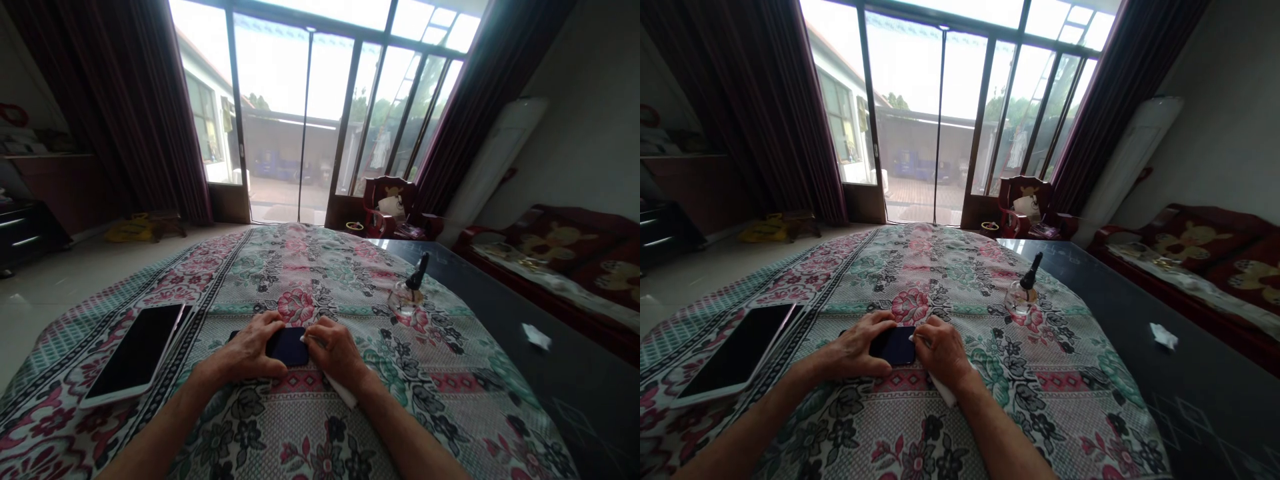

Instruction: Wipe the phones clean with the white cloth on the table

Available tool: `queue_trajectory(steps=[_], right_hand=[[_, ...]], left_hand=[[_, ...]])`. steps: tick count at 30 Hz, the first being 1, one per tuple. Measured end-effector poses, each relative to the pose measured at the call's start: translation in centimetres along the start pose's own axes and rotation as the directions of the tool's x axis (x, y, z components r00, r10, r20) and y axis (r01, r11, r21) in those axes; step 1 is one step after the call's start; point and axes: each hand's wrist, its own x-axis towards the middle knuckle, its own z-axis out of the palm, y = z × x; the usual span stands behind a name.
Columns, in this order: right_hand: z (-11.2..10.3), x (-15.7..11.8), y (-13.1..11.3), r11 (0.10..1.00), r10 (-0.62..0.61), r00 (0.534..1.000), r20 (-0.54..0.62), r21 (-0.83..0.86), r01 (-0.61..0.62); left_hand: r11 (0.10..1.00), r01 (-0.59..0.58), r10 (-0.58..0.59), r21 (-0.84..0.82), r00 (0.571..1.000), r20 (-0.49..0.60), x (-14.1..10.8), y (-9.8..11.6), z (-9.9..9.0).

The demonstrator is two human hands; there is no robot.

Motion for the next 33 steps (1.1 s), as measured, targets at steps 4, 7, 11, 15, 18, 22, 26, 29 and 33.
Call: queue_trajectory(steps=[4,7,11,15,18,22,26,29,33], right_hand=[[-0.14,-0.13,0.03,0.999,-0.04,0.999,0.032,0.011,0.039],[-0.29,-0.2,-0.03,0.999,-0.049,0.998,0.05,0.022,0.048],[-0.39,-0.08,-0.13,1.0,0.001,1.0,0.026,0.007,-0.001],[-0.4,-0.05,-0.25,1.0,-0.009,1.0,0.023,0.006,0.009],[-0.41,-0.12,-0.26,0.999,-0.027,0.998,0.049,0.023,0.026],[-0.61,0.05,-0.04,0.991,0.072,0.993,-0.092,0.115,-0.062],[-0.78,0.37,0.16,0.981,0.139,0.976,-0.165,0.154,-0.114],[-0.59,0.34,0.2,0.991,0.098,0.985,-0.139,0.103,-0.084],[-0.2,0.03,0.12,0.998,0.022,0.999,-0.033,0.058,-0.02]], left_hand=[[1.0,-0.013,0.013,0.007,1.0,-0.001,-0.03,-0.23,0.07],[1.0,-0.005,0.005,0.01,1.0,-0.001,0.03,-0.47,0.23],[1.0,0.007,-0.007,-0.001,1.0,0.007,0.16,-0.69,0.46],[1.0,-0.003,0.003,0.0,1.0,-0.001,0.22,-0.82,0.58],[1.0,-0.01,0.01,0.002,1.0,-0.008,0.18,-0.78,0.51],[1.0,-0.004,0.004,-0.004,1.0,-0.002,0.07,-0.66,0.35],[1.0,-0.004,0.004,-0.004,1.0,0.005,-0.02,-0.73,0.36],[1.0,-0.006,0.006,-0.003,1.0,0.001,-0.02,-0.8,0.42],[1.0,-0.009,0.009,0.006,1.0,-0.006,0.1,-0.76,0.46]])
